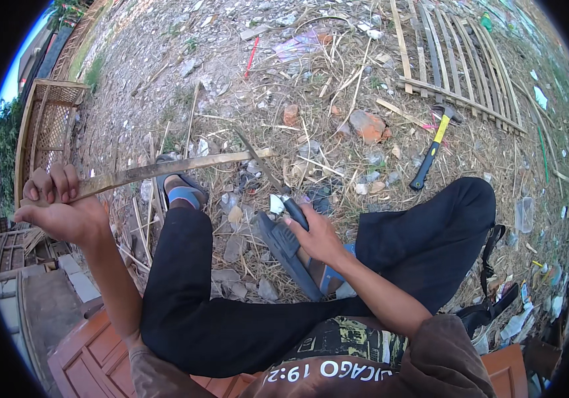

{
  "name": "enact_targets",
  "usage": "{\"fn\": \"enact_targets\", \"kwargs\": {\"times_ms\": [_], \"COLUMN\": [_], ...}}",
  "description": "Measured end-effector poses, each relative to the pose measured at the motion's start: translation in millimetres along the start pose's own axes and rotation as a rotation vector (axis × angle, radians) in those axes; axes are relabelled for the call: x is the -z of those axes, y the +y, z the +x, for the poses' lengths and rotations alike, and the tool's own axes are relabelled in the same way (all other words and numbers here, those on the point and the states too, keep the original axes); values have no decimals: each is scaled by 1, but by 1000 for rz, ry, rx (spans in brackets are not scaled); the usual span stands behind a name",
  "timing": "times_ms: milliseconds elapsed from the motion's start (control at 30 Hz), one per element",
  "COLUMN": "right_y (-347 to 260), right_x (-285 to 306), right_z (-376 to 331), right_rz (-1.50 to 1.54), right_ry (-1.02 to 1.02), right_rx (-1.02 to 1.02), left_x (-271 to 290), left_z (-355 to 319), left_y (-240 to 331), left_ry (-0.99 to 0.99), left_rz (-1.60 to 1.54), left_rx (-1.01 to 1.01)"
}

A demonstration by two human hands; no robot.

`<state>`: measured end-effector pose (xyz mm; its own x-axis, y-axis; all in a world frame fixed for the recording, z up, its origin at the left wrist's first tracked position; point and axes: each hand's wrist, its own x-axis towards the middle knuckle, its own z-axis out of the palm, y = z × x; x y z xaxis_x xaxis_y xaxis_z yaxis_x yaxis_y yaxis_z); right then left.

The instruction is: The person whittles a long strip of bamboo using a knife, shaving off thin layers along its length while holding it by hand.

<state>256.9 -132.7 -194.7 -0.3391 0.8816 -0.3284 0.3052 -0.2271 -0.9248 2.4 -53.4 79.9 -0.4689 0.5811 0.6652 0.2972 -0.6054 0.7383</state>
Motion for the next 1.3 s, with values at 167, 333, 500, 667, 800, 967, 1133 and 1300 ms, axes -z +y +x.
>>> {"fn": "enact_targets", "kwargs": {"times_ms": [167, 333, 500, 667, 800, 967, 1133, 1300], "right_y": [4, 4, -4, 10, 15, 22, 13, 37], "right_x": [-6, -6, -7, -1, 22, 47, 79, 102], "right_z": [0, 3, 2, 7, 4, -7, -16, -11], "right_rz": [7, -46, -11, 78, -30, -41, -20, 9], "right_ry": [-35, -26, -3, 23, 99, 218, 361, 483], "right_rx": [-21, -14, 99, 111, 82, 80, -76, -62], "left_x": [4, 10, 69, 29, -30, -79, -145, -190], "left_z": [-5, -2, 23, 12, -5, -11, -13, -29], "left_y": [-6, -4, 26, 20, -17, -17, -8, -25], "left_ry": [107, 47, 4, 23, 30, -161, -248, -200], "left_rz": [49, 52, -100, -97, -55, -235, -347, -381], "left_rx": [29, -11, -45, -56, -32, 20, 13, 21]}}
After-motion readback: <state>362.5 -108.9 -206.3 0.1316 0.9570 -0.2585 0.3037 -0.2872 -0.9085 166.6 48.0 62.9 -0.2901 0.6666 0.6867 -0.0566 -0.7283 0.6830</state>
